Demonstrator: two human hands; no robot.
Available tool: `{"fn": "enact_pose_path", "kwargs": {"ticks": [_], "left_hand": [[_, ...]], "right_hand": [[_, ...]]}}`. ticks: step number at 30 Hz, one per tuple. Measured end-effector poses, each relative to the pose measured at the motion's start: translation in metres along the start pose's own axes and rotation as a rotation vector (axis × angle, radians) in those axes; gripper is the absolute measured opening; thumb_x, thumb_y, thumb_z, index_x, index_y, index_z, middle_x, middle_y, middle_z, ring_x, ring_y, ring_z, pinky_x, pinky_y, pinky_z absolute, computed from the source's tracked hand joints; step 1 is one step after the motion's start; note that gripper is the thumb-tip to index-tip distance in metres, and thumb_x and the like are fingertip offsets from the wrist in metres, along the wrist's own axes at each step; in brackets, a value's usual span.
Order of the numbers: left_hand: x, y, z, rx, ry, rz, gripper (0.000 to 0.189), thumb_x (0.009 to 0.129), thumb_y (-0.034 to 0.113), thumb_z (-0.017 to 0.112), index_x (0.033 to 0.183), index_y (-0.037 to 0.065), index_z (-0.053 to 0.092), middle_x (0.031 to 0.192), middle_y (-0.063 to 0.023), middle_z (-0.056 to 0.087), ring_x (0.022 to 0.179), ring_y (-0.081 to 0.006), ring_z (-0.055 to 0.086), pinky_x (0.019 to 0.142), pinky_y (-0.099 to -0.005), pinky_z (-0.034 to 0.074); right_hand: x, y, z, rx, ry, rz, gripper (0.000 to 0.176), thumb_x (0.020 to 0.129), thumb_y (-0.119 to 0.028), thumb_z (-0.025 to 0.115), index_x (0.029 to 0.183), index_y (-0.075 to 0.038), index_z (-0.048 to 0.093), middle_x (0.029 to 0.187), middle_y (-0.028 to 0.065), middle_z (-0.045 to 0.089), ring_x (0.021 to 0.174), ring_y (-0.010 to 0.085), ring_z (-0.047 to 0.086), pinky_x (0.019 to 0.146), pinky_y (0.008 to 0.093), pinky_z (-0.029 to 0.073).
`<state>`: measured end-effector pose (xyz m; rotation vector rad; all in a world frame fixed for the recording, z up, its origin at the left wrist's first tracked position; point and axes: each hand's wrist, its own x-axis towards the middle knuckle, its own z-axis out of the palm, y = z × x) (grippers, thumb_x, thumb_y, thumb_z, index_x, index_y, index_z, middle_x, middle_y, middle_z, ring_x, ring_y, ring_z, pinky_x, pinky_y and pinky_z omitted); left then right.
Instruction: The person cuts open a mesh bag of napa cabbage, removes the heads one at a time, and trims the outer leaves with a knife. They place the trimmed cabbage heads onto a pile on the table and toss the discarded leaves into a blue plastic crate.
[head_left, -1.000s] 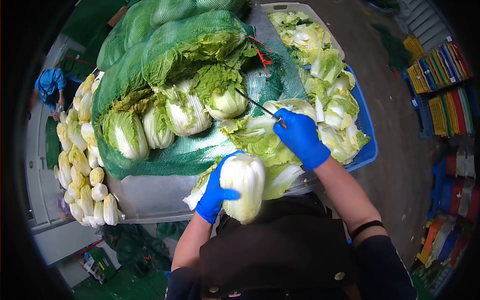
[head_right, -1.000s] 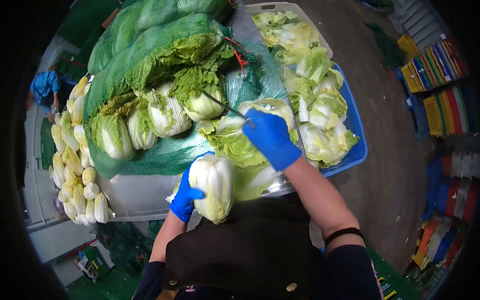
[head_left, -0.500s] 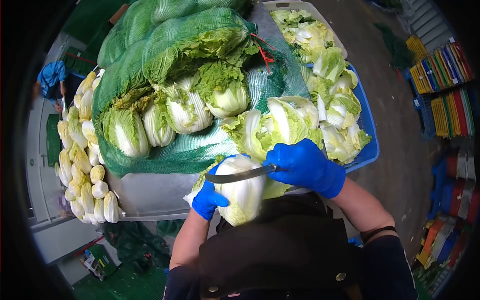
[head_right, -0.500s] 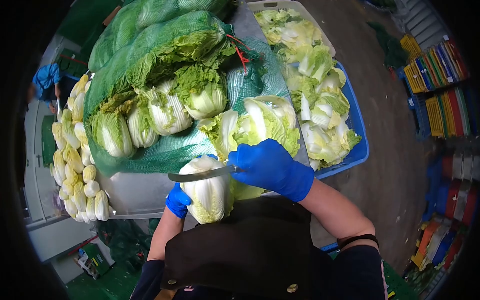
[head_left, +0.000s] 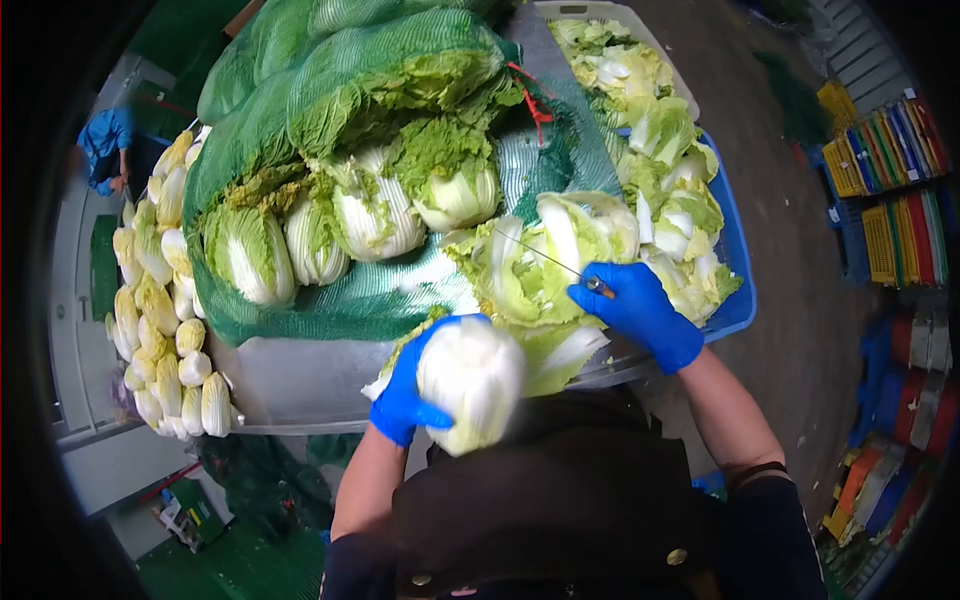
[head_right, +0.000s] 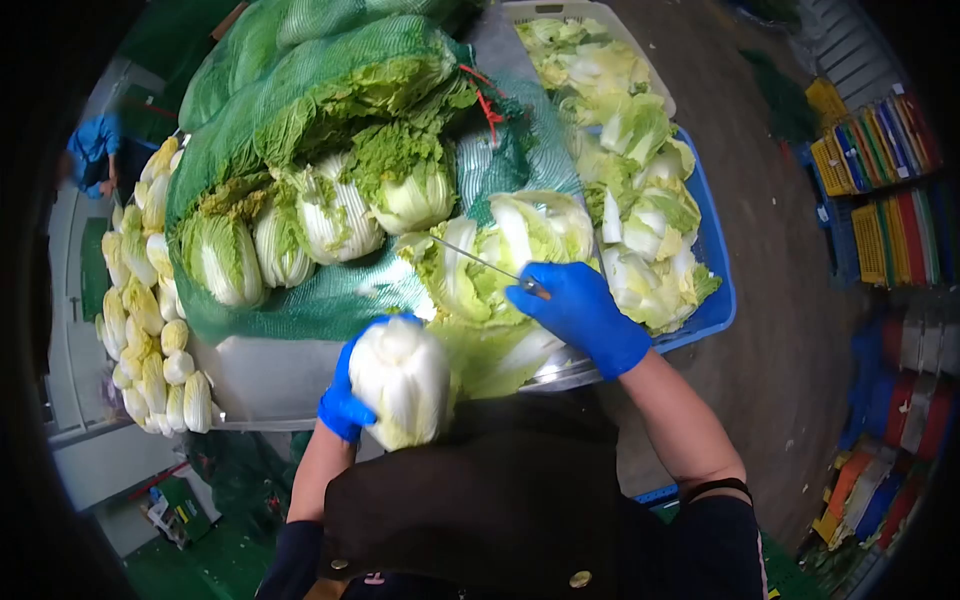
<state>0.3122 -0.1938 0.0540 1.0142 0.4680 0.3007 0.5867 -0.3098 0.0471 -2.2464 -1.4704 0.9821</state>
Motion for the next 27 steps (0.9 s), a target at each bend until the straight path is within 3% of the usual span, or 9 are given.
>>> {"fn": "enact_pose_path", "kwargs": {"ticks": [3,6,8,9,10,15,19,24,27], "left_hand": [[0.016,0.017,0.005,0.119,-0.003,-0.043,0.102,0.041,0.036,0.087,0.127,0.001,0.046,0.122,-0.0100,0.054,0.112,-0.0221,0.052,0.100,-0.0367,0.037],[0.015,0.018,0.010,0.108,-0.071,-0.031,0.103,0.040,0.035,0.087,0.127,0.000,0.045,0.122,-0.0097,0.054,0.111,-0.0207,0.052,0.099,-0.0361,0.039],[0.011,0.005,0.011,-0.213,0.240,-0.065,0.101,0.051,0.046,0.084,0.132,0.003,0.041,0.128,-0.0130,0.050,0.115,-0.0255,0.052,0.101,-0.0407,0.038],[0.010,0.004,0.011,-0.436,0.448,-0.185,0.101,0.055,0.050,0.081,0.135,0.005,0.038,0.131,-0.0142,0.048,0.117,-0.0278,0.051,0.103,-0.0428,0.038],[0.003,-0.007,0.005,-0.582,0.127,0.164,0.102,0.062,0.056,0.076,0.140,0.009,0.030,0.137,-0.0154,0.041,0.124,-0.0312,0.044,0.105,-0.0465,0.036],[0.040,0.035,0.029,-0.431,0.153,0.573,0.121,0.055,0.071,0.070,0.145,0.010,0.018,0.146,-0.0177,0.027,0.133,-0.0371,0.028,0.108,-0.0493,0.030],[0.038,0.020,0.026,-0.435,0.139,0.551,0.119,0.058,0.072,0.068,0.146,0.010,0.016,0.145,-0.0217,0.026,0.132,-0.0406,0.029,0.108,-0.0514,0.029],[0.030,-0.006,0.005,-0.709,0.294,0.476,0.086,0.080,0.065,0.050,0.145,0.015,0.023,0.144,-0.0156,0.032,0.128,-0.0352,0.037,0.106,-0.0527,0.030],[0.019,-0.011,-0.004,-0.712,0.384,0.538,0.085,0.080,0.064,0.051,0.144,0.015,0.025,0.143,-0.0154,0.034,0.128,-0.0352,0.037,0.106,-0.0524,0.030]], "right_hand": [[-0.013,-0.057,-0.013,0.622,0.048,-0.492,0.060,0.073,-0.034,0.076,0.124,-0.009,0.054,0.107,0.0102,0.062,0.089,0.0183,0.062,0.081,0.0306,0.049],[-0.011,-0.076,-0.003,0.615,0.062,-0.533,0.059,0.077,-0.028,0.074,0.127,-0.007,0.052,0.110,0.0111,0.061,0.091,0.0159,0.061,0.081,0.0289,0.049],[0.001,-0.068,0.021,1.272,0.057,-0.259,0.064,0.078,-0.031,0.074,0.129,-0.003,0.049,0.111,0.0112,0.060,0.086,0.0133,0.059,0.079,0.0278,0.049],[-0.004,-0.069,0.023,1.267,0.051,-0.274,0.064,0.078,-0.031,0.074,0.129,-0.003,0.049,0.111,0.0112,0.060,0.086,0.0133,0.059,0.079,0.0278,0.049],[-0.013,-0.073,0.024,1.306,-0.082,-0.171,0.066,0.077,-0.031,0.075,0.128,0.000,0.048,0.110,0.0103,0.060,0.087,0.0127,0.059,0.078,0.0267,0.048],[-0.032,-0.085,0.013,1.233,-0.403,0.051,0.068,0.073,-0.024,0.079,0.129,0.001,0.048,0.080,-0.0016,0.055,0.074,0.0060,0.050,0.067,0.0215,0.043],[-0.029,-0.086,0.010,0.945,0.005,-0.230,0.063,0.072,-0.020,0.080,0.125,-0.001,0.053,0.076,-0.0063,0.054,0.071,0.0014,0.047,0.063,0.0190,0.041],[-0.033,-0.074,0.033,1.183,0.134,-0.259,0.051,0.076,-0.010,0.075,0.121,0.000,0.055,0.089,-0.0039,0.062,0.081,0.0037,0.055,0.073,0.0201,0.047],[-0.018,-0.023,0.044,1.045,0.274,-0.082,0.036,0.078,-0.008,0.072,0.110,0.001,0.060,0.093,-0.0013,0.064,0.083,0.0038,0.055,0.073,0.0230,0.049]]}}
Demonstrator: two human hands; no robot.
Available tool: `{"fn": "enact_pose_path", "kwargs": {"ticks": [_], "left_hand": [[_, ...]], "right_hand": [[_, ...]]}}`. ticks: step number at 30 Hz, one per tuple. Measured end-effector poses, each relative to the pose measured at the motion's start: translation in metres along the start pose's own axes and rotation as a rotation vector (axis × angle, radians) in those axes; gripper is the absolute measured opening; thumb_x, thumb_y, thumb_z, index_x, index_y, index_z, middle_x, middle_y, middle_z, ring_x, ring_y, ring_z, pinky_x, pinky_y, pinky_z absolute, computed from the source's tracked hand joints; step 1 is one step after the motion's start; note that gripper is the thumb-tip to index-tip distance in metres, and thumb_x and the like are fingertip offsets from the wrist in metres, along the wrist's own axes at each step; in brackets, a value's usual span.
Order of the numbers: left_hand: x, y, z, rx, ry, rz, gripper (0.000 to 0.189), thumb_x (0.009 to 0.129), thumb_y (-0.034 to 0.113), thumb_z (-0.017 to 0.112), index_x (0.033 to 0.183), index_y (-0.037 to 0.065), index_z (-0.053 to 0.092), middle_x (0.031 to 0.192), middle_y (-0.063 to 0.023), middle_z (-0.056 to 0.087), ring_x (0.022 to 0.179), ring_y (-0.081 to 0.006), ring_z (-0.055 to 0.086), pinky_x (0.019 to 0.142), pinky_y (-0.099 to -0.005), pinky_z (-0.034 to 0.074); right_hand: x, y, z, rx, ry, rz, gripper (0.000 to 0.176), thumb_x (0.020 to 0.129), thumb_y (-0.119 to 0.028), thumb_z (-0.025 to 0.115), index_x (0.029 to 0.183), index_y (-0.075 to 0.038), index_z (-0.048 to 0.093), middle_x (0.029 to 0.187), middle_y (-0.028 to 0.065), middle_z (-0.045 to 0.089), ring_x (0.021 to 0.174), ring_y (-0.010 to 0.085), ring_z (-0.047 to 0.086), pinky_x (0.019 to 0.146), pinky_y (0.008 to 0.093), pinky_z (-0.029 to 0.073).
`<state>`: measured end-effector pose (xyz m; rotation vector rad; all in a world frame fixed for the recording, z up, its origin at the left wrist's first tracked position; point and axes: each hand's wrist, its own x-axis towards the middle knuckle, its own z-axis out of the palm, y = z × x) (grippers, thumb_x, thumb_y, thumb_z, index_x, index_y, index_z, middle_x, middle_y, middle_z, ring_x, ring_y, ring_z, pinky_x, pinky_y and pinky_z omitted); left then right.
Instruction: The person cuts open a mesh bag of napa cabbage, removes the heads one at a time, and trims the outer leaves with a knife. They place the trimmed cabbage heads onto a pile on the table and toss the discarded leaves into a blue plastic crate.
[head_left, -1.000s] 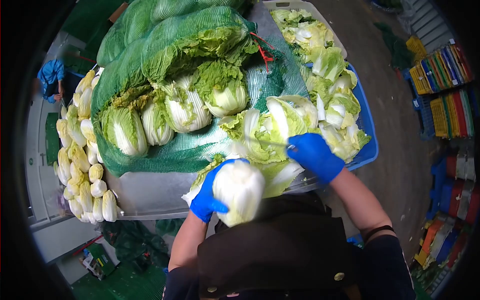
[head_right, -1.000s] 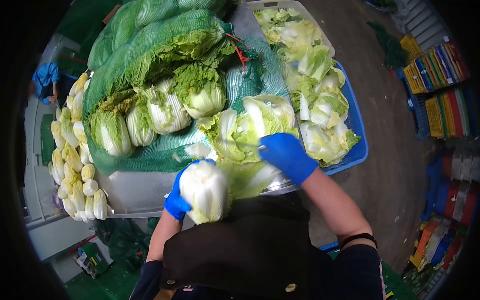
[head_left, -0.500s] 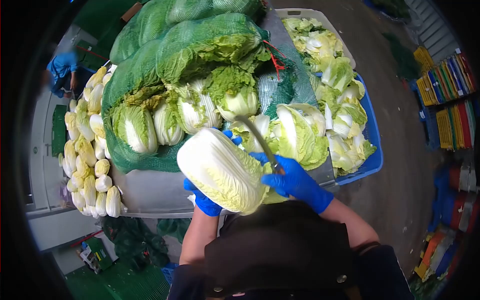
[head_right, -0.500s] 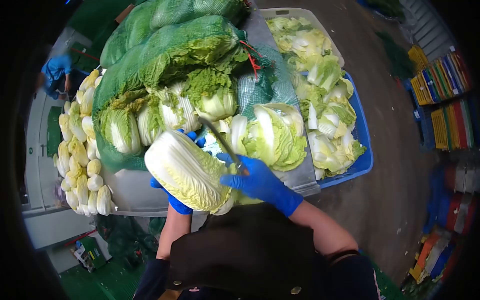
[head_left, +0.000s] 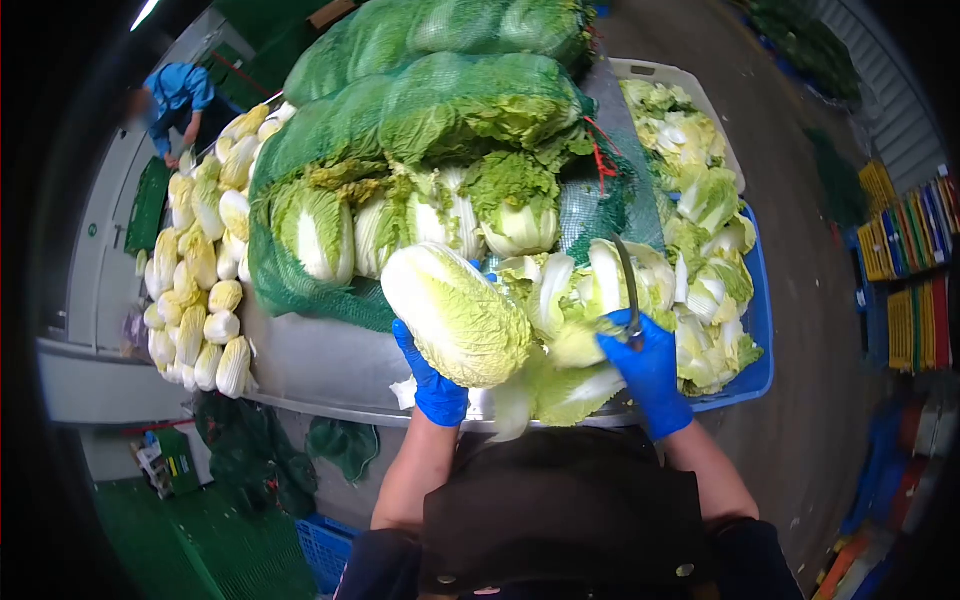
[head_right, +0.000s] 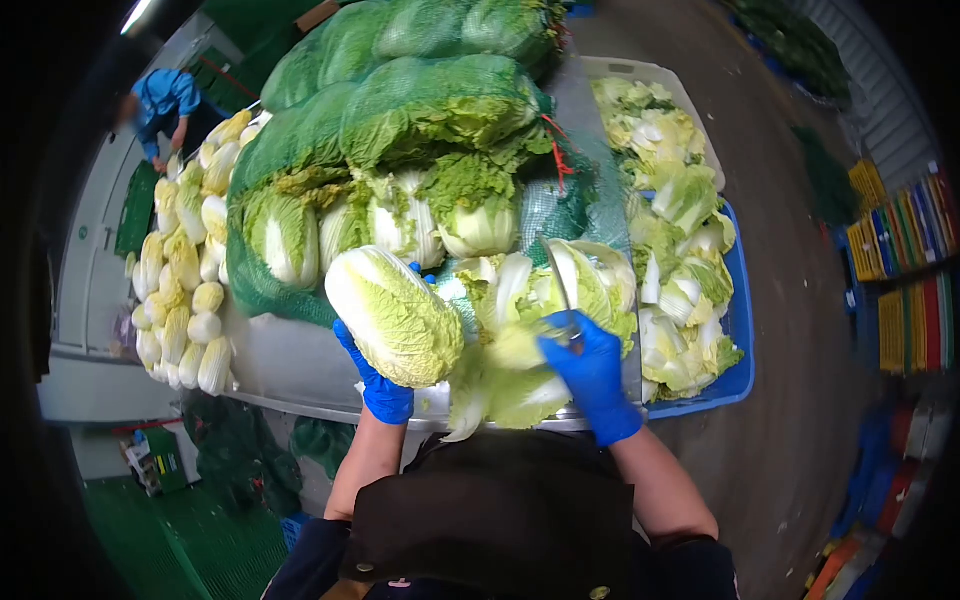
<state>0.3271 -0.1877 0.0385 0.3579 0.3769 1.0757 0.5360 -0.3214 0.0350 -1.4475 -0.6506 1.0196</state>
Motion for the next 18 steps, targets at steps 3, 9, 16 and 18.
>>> {"fn": "enact_pose_path", "kwargs": {"ticks": [3,9,16,18], "left_hand": [[-0.006,0.007,0.006,0.022,-0.002,-0.001,0.086,0.078,0.060,0.056,0.144,0.014,0.025,0.143,-0.0154,0.034,0.128,-0.0355,0.037,0.107,-0.0527,0.030],[-0.022,0.004,-0.011,-0.155,0.067,-0.069,0.077,0.077,0.029,0.070,0.140,0.008,0.032,0.139,-0.0157,0.040,0.128,-0.0347,0.038,0.107,-0.0528,0.030],[-0.032,0.011,-0.034,0.206,0.095,0.022,0.078,0.078,0.023,0.070,0.141,0.007,0.027,0.136,-0.0121,0.043,0.124,-0.0300,0.044,0.105,-0.0463,0.036],[-0.038,0.009,-0.040,0.226,0.139,-0.084,0.080,0.077,0.026,0.070,0.141,0.007,0.027,0.137,-0.0118,0.043,0.124,-0.0295,0.044,0.104,-0.0456,0.037]], "right_hand": [[0.017,-0.001,-0.015,-0.552,0.011,-0.372,0.051,0.073,-0.012,0.075,0.120,-0.003,0.057,0.092,-0.0052,0.064,0.063,0.0008,0.048,0.059,0.0194,0.045],[-0.014,-0.069,0.060,-0.200,-0.189,-0.250,0.058,0.070,-0.013,0.079,0.122,-0.003,0.055,0.085,-0.0034,0.059,0.057,0.0029,0.035,0.051,0.0189,0.035],[-0.012,-0.079,0.059,-0.335,-0.547,-0.030,0.027,0.076,-0.021,0.073,0.090,-0.001,0.061,0.078,0.0011,0.058,0.064,0.0090,0.053,0.057,0.0247,0.044],[-0.013,-0.099,0.064,-0.096,-0.614,0.343,0.025,0.078,-0.026,0.069,0.090,-0.005,0.061,0.075,0.0016,0.059,0.067,0.0093,0.056,0.058,0.0261,0.045]]}}
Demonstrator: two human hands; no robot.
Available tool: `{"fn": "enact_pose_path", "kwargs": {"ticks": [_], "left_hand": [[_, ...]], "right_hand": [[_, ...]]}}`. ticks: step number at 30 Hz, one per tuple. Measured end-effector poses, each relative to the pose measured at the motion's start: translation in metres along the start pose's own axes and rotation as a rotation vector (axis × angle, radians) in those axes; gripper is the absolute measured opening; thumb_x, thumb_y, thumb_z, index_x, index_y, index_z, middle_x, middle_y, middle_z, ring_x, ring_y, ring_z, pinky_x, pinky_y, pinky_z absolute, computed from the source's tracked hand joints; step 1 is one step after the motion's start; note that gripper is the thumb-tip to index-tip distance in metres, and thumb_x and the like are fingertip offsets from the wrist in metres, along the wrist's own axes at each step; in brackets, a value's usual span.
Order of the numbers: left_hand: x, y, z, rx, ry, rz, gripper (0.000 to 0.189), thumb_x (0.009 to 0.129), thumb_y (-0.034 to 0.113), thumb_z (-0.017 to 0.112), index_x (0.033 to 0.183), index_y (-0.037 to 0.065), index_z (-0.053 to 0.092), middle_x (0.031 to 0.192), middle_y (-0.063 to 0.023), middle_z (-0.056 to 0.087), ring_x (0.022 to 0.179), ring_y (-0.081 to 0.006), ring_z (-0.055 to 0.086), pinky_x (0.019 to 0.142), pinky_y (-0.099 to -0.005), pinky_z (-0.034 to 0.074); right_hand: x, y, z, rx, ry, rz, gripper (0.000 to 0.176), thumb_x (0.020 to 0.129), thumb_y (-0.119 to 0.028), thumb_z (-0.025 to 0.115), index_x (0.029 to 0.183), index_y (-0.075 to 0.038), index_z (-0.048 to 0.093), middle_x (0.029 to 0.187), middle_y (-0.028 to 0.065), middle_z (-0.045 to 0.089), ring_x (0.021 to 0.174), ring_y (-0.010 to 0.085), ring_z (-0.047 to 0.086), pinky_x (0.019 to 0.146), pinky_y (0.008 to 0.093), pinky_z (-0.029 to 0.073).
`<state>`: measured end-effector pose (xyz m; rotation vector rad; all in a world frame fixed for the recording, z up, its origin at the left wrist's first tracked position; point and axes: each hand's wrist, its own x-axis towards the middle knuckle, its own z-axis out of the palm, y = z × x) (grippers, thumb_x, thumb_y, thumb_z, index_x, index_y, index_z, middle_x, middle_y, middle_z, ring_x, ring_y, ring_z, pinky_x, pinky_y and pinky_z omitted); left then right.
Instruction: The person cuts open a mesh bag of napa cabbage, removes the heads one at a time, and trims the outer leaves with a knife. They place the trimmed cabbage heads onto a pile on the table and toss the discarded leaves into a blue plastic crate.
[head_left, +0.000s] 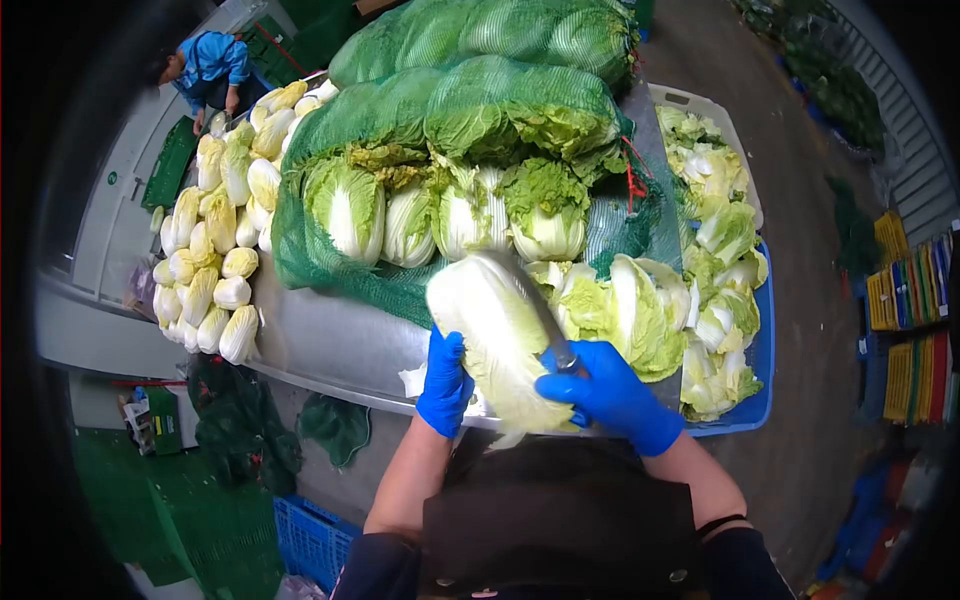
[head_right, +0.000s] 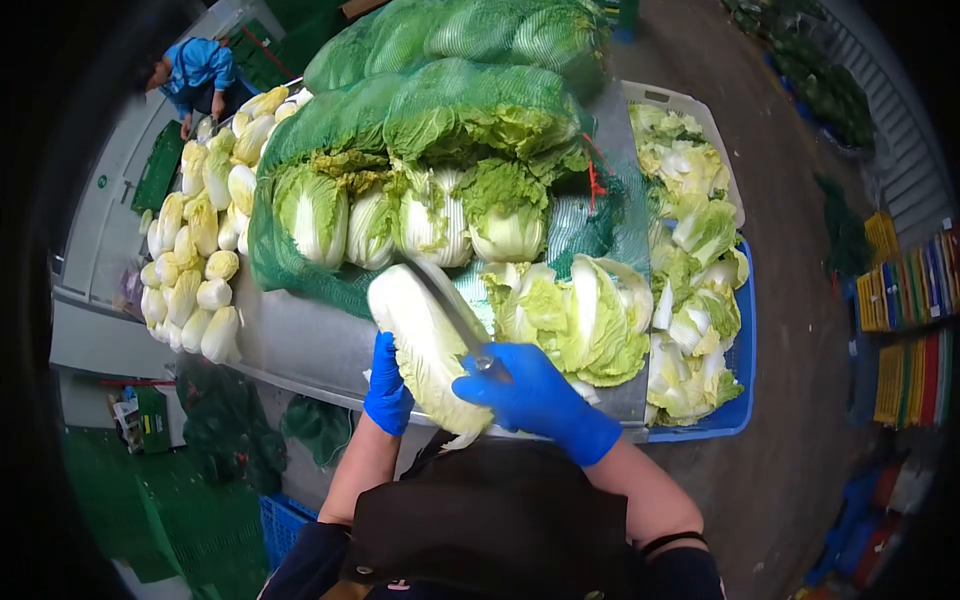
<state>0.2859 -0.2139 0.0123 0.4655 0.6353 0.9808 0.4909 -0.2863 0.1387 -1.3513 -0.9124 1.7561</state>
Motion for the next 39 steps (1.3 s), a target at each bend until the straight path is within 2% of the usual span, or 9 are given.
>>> {"fn": "enact_pose_path", "kwargs": {"ticks": [4,6,8,12,15,22,24,32,39], "left_hand": [[-0.028,-0.012,0.033,-0.004,-0.116,-0.332,0.090,0.074,0.042,0.070,0.143,0.007,0.024,0.138,-0.0151,0.041,0.125,-0.0311,0.043,0.104,-0.0461,0.035],[-0.034,-0.018,0.046,-0.155,-0.423,-0.440,0.085,0.081,0.067,0.045,0.143,0.012,0.026,0.144,-0.0151,0.032,0.126,-0.0366,0.039,0.104,-0.0522,0.033],[-0.028,-0.017,0.049,-0.154,-0.353,-0.468,0.089,0.078,0.069,0.046,0.143,0.013,0.026,0.144,-0.0159,0.032,0.125,-0.0382,0.040,0.103,-0.0538,0.033],[-0.011,-0.010,0.042,-0.244,-0.342,-0.347,0.095,0.074,0.071,0.050,0.143,0.012,0.025,0.143,-0.0163,0.032,0.126,-0.0380,0.038,0.104,-0.0543,0.032],[-0.005,-0.007,0.041,-0.327,-0.303,-0.266,0.091,0.077,0.069,0.049,0.143,0.012,0.025,0.144,-0.0165,0.032,0.126,-0.0371,0.039,0.105,-0.0534,0.032],[-0.007,0.010,0.044,-0.164,-0.012,-0.048,0.084,0.081,0.053,0.059,0.143,0.008,0.025,0.144,-0.0163,0.033,0.131,-0.0333,0.035,0.108,-0.0486,0.029],[-0.008,0.017,0.038,-0.118,-0.119,0.023,0.087,0.078,0.060,0.059,0.142,0.010,0.029,0.144,-0.0142,0.034,0.130,-0.0344,0.035,0.109,-0.0503,0.026],[-0.020,0.042,0.015,0.064,-0.225,-0.103,0.100,0.070,0.063,0.064,0.144,0.012,0.022,0.145,-0.0149,0.030,0.131,-0.0351,0.033,0.108,-0.0513,0.028],[-0.030,0.028,0.009,-0.222,-0.129,-0.398,0.078,0.081,0.049,0.055,0.141,0.006,0.029,0.139,-0.0178,0.039,0.124,-0.0347,0.043,0.105,-0.0480,0.034]], "right_hand": [[0.037,0.008,-0.030,0.997,-0.045,-0.412,0.040,0.085,-0.031,0.055,0.115,-0.004,0.054,0.068,0.0028,0.057,0.050,0.0076,0.042,0.044,0.0199,0.034],[0.063,0.014,-0.051,1.037,0.418,-0.351,0.035,0.087,-0.031,0.052,0.112,-0.006,0.054,0.068,0.0023,0.052,0.049,0.0081,0.040,0.041,0.0202,0.031],[0.064,0.047,-0.075,0.817,0.594,-0.212,0.024,0.084,-0.033,0.060,0.094,-0.012,0.054,0.073,0.0049,0.059,0.048,0.0109,0.049,0.041,0.0241,0.036],[0.024,0.062,-0.052,0.112,0.533,-0.095,0.057,0.085,-0.034,0.064,0.128,-0.002,0.044,0.105,0.0128,0.062,0.062,0.0112,0.057,0.043,0.0224,0.039],[0.010,0.083,-0.025,-0.230,0.395,-0.701,0.081,0.073,-0.021,0.079,0.138,-0.002,0.034,0.133,0.0165,0.047,0.108,0.0215,0.056,0.089,0.0279,0.047],[0.004,0.042,0.005,-0.549,0.333,-0.715,0.086,0.063,-0.032,0.083,0.134,-0.003,0.042,0.135,0.0196,0.045,0.127,0.0306,0.043,0.100,0.0394,0.039],[0.015,0.046,0.005,-0.689,0.414,-0.824,0.083,0.063,-0.037,0.081,0.133,-0.009,0.046,0.135,0.0149,0.046,0.104,0.0246,0.062,0.070,0.0309,0.055],[0.020,0.023,-0.002,-0.245,0.249,-0.544,0.066,0.076,-0.028,0.075,0.131,-0.004,0.046,0.086,0.0105,0.066,0.077,0.0140,0.064,0.066,0.0308,0.050],[0.010,0.009,-0.007,-0.874,0.184,-0.575,0.076,0.084,-0.047,0.059,0.143,-0.009,0.029,0.055,0.0102,0.053,0.047,0.0270,0.056,0.046,0.0358,0.044]]}}
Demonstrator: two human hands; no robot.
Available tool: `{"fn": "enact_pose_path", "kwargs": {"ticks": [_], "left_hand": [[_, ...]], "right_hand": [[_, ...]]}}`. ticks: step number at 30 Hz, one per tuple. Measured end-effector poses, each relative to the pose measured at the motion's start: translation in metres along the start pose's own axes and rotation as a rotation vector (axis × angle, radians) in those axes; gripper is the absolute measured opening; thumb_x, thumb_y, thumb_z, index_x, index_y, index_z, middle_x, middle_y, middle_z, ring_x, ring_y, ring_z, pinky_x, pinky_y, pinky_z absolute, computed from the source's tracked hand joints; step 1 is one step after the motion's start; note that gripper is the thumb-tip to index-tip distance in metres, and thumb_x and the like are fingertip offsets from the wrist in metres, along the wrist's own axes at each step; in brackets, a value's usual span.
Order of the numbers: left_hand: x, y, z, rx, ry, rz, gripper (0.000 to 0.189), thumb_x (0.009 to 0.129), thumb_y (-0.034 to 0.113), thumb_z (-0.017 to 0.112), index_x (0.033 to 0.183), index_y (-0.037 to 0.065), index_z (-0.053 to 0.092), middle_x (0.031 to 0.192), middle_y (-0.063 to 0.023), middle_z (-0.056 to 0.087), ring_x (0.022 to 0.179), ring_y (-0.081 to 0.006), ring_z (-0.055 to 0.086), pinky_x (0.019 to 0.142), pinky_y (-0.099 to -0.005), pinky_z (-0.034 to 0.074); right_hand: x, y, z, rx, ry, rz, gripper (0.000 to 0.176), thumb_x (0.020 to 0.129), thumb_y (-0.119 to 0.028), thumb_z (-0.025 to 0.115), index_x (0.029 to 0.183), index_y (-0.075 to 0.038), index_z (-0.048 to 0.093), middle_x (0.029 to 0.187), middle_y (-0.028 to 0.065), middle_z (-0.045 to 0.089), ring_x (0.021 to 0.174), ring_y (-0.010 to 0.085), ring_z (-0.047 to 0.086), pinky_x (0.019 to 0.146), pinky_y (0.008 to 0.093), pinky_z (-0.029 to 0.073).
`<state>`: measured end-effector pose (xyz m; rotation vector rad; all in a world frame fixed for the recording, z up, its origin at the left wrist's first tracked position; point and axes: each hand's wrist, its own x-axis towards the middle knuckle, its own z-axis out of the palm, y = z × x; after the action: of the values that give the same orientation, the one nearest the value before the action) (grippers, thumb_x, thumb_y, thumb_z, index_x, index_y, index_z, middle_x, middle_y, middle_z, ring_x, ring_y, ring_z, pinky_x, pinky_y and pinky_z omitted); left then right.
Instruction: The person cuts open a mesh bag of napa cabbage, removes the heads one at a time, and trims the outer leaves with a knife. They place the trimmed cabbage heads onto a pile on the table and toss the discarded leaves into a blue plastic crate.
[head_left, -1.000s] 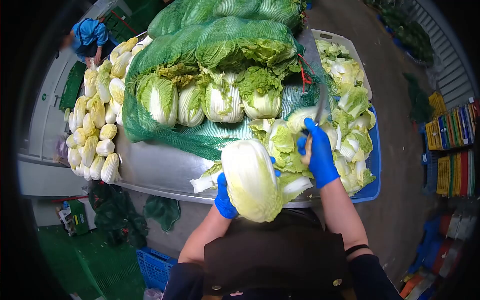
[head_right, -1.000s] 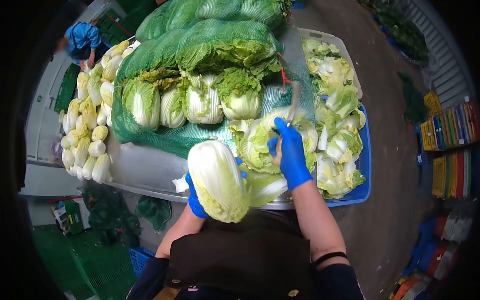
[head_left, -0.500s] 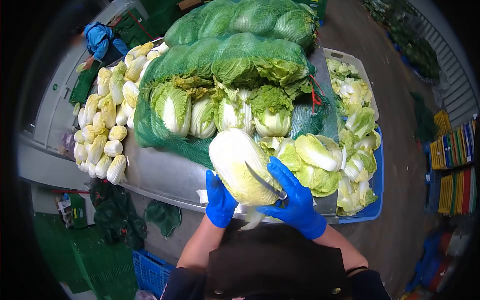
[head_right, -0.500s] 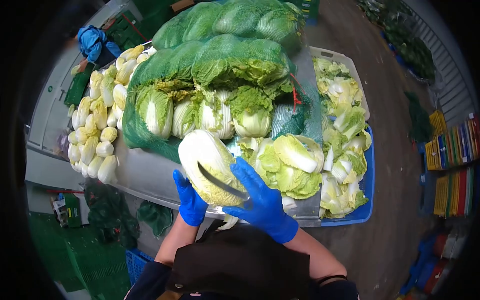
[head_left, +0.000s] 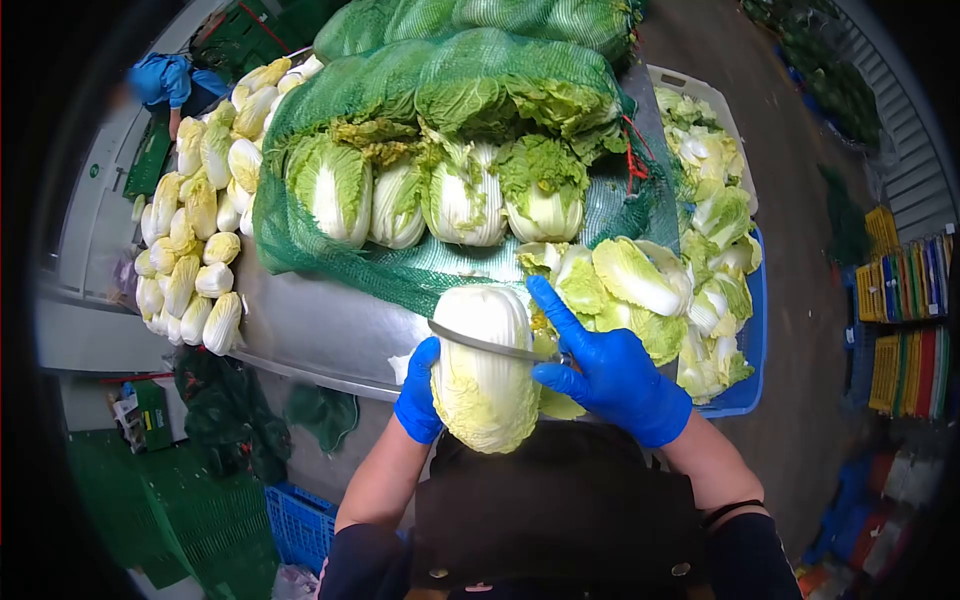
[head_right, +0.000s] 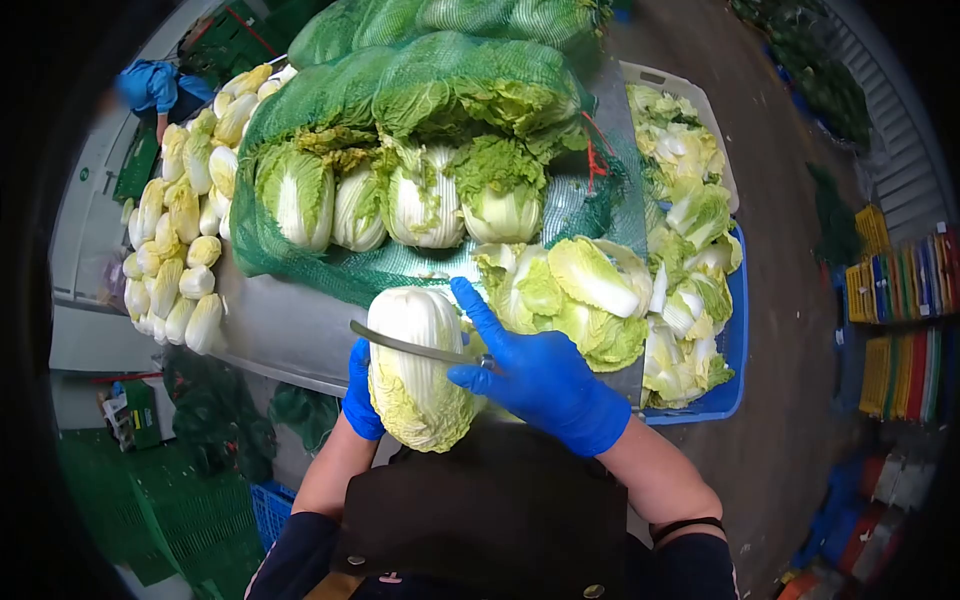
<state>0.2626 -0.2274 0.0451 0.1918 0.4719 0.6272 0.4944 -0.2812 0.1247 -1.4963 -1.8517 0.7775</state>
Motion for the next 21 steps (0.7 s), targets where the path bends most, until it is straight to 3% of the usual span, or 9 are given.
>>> {"fn": "enact_pose_path", "kwargs": {"ticks": [6,8,10,11,13,15,16,18,21], "left_hand": [[-0.004,-0.017,0.011,0.113,0.209,-0.066,0.070,0.083,0.042,0.054,0.139,0.006,0.033,0.136,-0.0178,0.043,0.122,-0.0341,0.046,0.103,-0.0457,0.036],[-0.008,-0.018,0.017,0.030,0.157,-0.184,0.071,0.080,0.038,0.059,0.138,0.004,0.034,0.133,-0.0181,0.046,0.119,-0.0316,0.048,0.101,-0.0428,0.039],[-0.006,-0.027,0.022,0.254,0.048,-0.181,0.072,0.079,0.036,0.060,0.138,0.003,0.034,0.133,-0.0183,0.046,0.119,-0.0316,0.048,0.101,-0.0427,0.039],[-0.006,-0.033,0.024,0.471,-0.063,-0.166,0.074,0.078,0.035,0.062,0.137,0.002,0.034,0.133,-0.0185,0.046,0.119,-0.0317,0.049,0.100,-0.0426,0.040],[-0.008,-0.039,0.023,0.408,-0.039,-0.179,0.075,0.077,0.032,0.064,0.137,0.001,0.033,0.134,-0.0186,0.045,0.119,-0.0334,0.048,0.101,-0.0443,0.039],[-0.013,-0.039,0.025,0.104,0.200,-0.200,0.074,0.078,0.035,0.062,0.138,0.002,0.033,0.135,-0.0192,0.044,0.120,-0.0349,0.047,0.101,-0.0460,0.038],[-0.012,-0.036,0.020,-0.027,0.173,-0.270,0.071,0.082,0.040,0.056,0.139,0.004,0.033,0.136,-0.0195,0.043,0.120,-0.0349,0.046,0.103,-0.0465,0.036],[-0.011,-0.035,0.019,0.006,0.190,-0.208,0.069,0.084,0.041,0.053,0.139,0.004,0.033,0.136,-0.0194,0.043,0.121,-0.0353,0.046,0.103,-0.0470,0.035],[-0.012,-0.037,0.030,0.092,0.214,-0.117,0.067,0.087,0.042,0.048,0.140,0.005,0.032,0.137,-0.0188,0.042,0.122,-0.0357,0.045,0.103,-0.0476,0.034]], "right_hand": [[-0.010,-0.003,-0.002,-0.152,-0.041,0.051,0.062,0.085,-0.045,0.058,0.138,-0.017,0.039,0.056,0.0110,0.055,0.048,0.0280,0.057,0.045,0.0374,0.045],[-0.012,0.006,-0.001,-0.178,-0.045,0.089,0.057,0.085,-0.044,0.058,0.134,-0.018,0.046,0.057,0.0114,0.056,0.049,0.0278,0.058,0.047,0.0373,0.046],[-0.008,0.026,0.006,0.107,0.242,0.001,0.047,0.084,-0.043,0.060,0.122,-0.017,0.058,0.059,0.0129,0.057,0.053,0.0278,0.059,0.050,0.0369,0.047],[-0.011,0.026,0.005,0.108,0.243,0.011,0.047,0.084,-0.043,0.060,0.122,-0.017,0.058,0.059,0.0129,0.057,0.053,0.0278,0.059,0.050,0.0369,0.047],[-0.013,0.018,0.003,0.154,0.110,0.220,0.042,0.083,-0.044,0.061,0.114,-0.015,0.064,0.061,0.0140,0.058,0.056,0.0272,0.061,0.053,0.0365,0.047],[-0.022,0.022,0.002,0.212,0.145,0.219,0.050,0.084,-0.046,0.060,0.123,-0.015,0.058,0.060,0.0145,0.057,0.055,0.0276,0.060,0.051,0.0368,0.046],[-0.027,0.019,0.000,0.105,0.123,0.167,0.053,0.084,-0.046,0.059,0.128,-0.016,0.053,0.058,0.0142,0.056,0.053,0.0279,0.059,0.050,0.0370,0.046],[-0.035,0.018,0.003,-0.136,0.059,0.033,0.063,0.086,-0.048,0.054,0.139,-0.018,0.038,0.052,0.0124,0.053,0.047,0.0283,0.056,0.046,0.0372,0.044],[-0.039,0.019,0.016,-0.105,0.105,-0.022,0.062,0.088,-0.049,0.051,0.139,-0.018,0.038,0.052,0.0109,0.053,0.045,0.0266,0.055,0.044,0.0363,0.043]]}}
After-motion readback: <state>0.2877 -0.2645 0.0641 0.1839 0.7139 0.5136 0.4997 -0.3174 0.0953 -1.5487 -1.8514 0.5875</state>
